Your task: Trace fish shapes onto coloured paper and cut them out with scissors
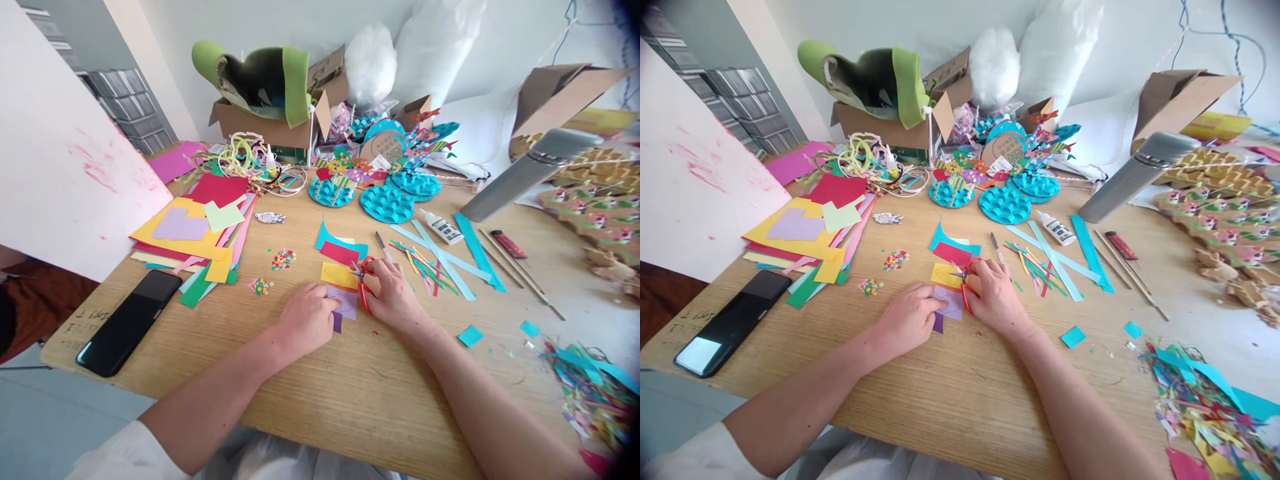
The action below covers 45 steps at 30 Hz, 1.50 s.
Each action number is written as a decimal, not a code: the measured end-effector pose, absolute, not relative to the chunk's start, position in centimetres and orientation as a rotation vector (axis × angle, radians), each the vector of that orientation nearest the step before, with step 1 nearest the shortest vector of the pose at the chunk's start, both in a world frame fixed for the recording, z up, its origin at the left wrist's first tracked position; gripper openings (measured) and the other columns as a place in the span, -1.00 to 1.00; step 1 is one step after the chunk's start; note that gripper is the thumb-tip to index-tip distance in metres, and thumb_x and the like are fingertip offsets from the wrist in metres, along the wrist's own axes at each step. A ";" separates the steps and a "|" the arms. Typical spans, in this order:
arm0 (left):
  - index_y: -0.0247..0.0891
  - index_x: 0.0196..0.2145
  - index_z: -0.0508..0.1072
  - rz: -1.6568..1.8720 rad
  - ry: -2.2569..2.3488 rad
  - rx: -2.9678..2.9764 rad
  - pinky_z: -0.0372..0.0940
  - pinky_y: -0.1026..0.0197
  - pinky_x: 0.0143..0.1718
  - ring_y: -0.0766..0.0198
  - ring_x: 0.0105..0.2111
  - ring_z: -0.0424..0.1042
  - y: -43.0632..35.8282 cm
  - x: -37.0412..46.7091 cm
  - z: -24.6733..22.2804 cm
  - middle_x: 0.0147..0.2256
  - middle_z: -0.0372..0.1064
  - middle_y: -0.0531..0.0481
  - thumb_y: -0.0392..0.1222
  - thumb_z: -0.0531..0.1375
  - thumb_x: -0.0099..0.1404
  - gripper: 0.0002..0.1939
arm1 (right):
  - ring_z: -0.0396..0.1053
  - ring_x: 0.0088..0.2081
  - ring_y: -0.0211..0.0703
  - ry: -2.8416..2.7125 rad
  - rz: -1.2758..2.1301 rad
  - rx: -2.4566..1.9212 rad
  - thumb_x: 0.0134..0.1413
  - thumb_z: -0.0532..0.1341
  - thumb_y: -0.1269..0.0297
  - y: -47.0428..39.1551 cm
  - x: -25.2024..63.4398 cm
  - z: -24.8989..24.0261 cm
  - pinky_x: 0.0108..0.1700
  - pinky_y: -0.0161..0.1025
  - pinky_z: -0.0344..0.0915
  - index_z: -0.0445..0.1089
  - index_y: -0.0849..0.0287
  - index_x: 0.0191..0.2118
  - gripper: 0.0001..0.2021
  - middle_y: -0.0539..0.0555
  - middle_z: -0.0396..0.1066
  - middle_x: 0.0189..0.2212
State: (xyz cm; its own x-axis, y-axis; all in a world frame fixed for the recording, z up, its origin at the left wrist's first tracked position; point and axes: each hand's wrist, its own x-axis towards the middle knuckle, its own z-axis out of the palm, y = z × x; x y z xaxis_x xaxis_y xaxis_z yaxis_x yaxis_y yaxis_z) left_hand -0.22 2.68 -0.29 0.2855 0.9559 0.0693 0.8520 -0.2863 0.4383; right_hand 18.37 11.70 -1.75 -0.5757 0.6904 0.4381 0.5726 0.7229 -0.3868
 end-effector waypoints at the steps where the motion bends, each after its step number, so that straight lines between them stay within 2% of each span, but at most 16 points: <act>1: -0.24 -0.14 0.58 0.462 1.644 2.247 0.33 0.07 -0.03 0.11 -0.14 0.39 2.7 -0.2 -0.3 -0.27 0.44 -0.10 -0.44 0.05 0.19 -0.61 | 0.34 -0.18 0.03 -2.339 0.277 -0.991 -0.01 0.13 0.44 11.8 18.3 -1.8 -0.14 -0.06 0.19 0.25 0.11 -0.25 -0.83 0.15 0.42 -0.24; 4: -0.24 -0.15 0.58 0.467 1.651 2.241 0.33 0.08 -0.04 0.11 -0.15 0.39 2.6 -0.2 -0.3 -0.28 0.43 -0.10 -0.43 0.05 0.19 -0.61 | 0.33 -0.13 0.07 -2.368 0.287 -1.066 -0.02 0.11 0.43 12.1 17.9 -1.8 -0.14 -0.05 0.17 0.24 0.13 -0.19 -0.79 0.18 0.43 -0.21; 8: -0.23 -0.16 0.58 0.477 1.651 2.240 0.33 0.09 -0.06 0.12 -0.17 0.38 2.7 -0.2 -0.4 -0.29 0.42 -0.09 -0.43 0.05 0.18 -0.62 | 0.32 -0.16 0.04 -2.419 0.296 -1.075 0.00 0.12 0.42 12.0 17.6 -1.6 -0.10 -0.03 0.15 0.26 0.11 -0.29 -0.88 0.15 0.43 -0.25; 12: -0.21 -0.20 0.58 0.463 1.663 2.241 0.34 0.11 -0.11 0.13 -0.19 0.38 2.7 -0.3 -0.4 -0.31 0.41 -0.08 -0.43 0.05 0.17 -0.62 | 0.32 -0.20 0.01 -2.395 0.252 -1.078 0.02 0.09 0.47 11.9 17.6 -1.5 -0.16 -0.07 0.16 0.25 0.12 -0.35 -0.90 0.14 0.42 -0.27; 18: -0.20 -0.22 0.59 0.456 1.666 2.250 0.34 0.10 -0.11 0.13 -0.19 0.38 2.6 -0.2 -0.3 -0.32 0.40 -0.08 -0.44 0.04 0.16 -0.62 | 0.34 -0.16 0.05 -2.414 0.257 -1.134 0.01 0.10 0.46 12.3 17.6 -2.0 -0.14 -0.05 0.15 0.24 0.11 -0.33 -0.90 0.14 0.44 -0.25; 21: -0.22 -0.16 0.57 0.430 1.697 2.245 0.34 0.08 -0.09 0.11 -0.17 0.38 2.7 -0.3 -0.3 -0.29 0.42 -0.10 -0.43 0.04 0.17 -0.61 | 0.34 -0.17 0.06 -2.358 0.248 -1.117 0.04 0.09 0.44 12.2 17.8 -2.1 -0.16 -0.04 0.16 0.21 0.11 -0.29 -0.89 0.16 0.43 -0.24; 26: -0.24 -0.02 0.51 0.413 1.747 2.222 0.34 0.06 -0.05 0.09 -0.14 0.39 2.9 -0.6 -0.4 -0.20 0.45 -0.13 -0.42 0.05 0.19 -0.55 | 0.34 -0.19 0.01 -2.292 0.366 -0.941 -0.09 0.12 0.48 11.6 18.6 -1.6 -0.14 -0.06 0.20 0.18 0.11 -0.21 -0.74 0.13 0.40 -0.26; 30: -0.21 -0.02 0.51 0.401 1.757 2.239 0.34 0.06 -0.06 0.09 -0.15 0.39 2.9 -0.6 -0.3 -0.21 0.44 -0.12 -0.42 0.05 0.19 -0.56 | 0.34 -0.25 -0.03 -2.395 0.396 -0.868 -0.09 0.12 0.48 11.4 18.8 -1.6 -0.18 -0.09 0.20 0.16 0.11 -0.26 -0.77 0.10 0.38 -0.31; 36: -0.20 -0.03 0.52 0.377 1.768 2.226 0.34 0.08 -0.08 0.10 -0.16 0.39 2.9 -0.7 -0.3 -0.24 0.43 -0.10 -0.41 0.06 0.20 -0.56 | 0.33 -0.17 0.02 -2.442 0.344 -0.887 -0.05 0.10 0.48 11.7 18.8 -1.9 -0.13 -0.05 0.19 0.19 0.11 -0.26 -0.81 0.13 0.41 -0.26; 40: -0.21 0.02 0.50 0.410 1.770 2.182 0.35 0.08 -0.09 0.10 -0.16 0.40 3.0 -0.8 -0.1 -0.24 0.43 -0.12 -0.42 0.07 0.19 -0.53 | 0.33 -0.23 -0.02 -2.409 0.425 -0.806 -0.13 0.12 0.49 11.2 19.0 -1.3 -0.20 -0.10 0.20 0.19 0.12 -0.24 -0.74 0.12 0.38 -0.29; 45: -0.24 -0.05 0.54 0.493 1.765 2.101 0.35 0.08 -0.11 0.11 -0.19 0.41 3.2 -0.8 0.0 -0.27 0.44 -0.12 -0.46 0.05 0.15 -0.53 | 0.31 -0.32 -0.06 -2.483 0.413 -0.762 -0.11 0.12 0.45 10.8 18.9 -0.9 -0.27 -0.14 0.20 0.20 0.12 -0.27 -0.79 0.10 0.36 -0.37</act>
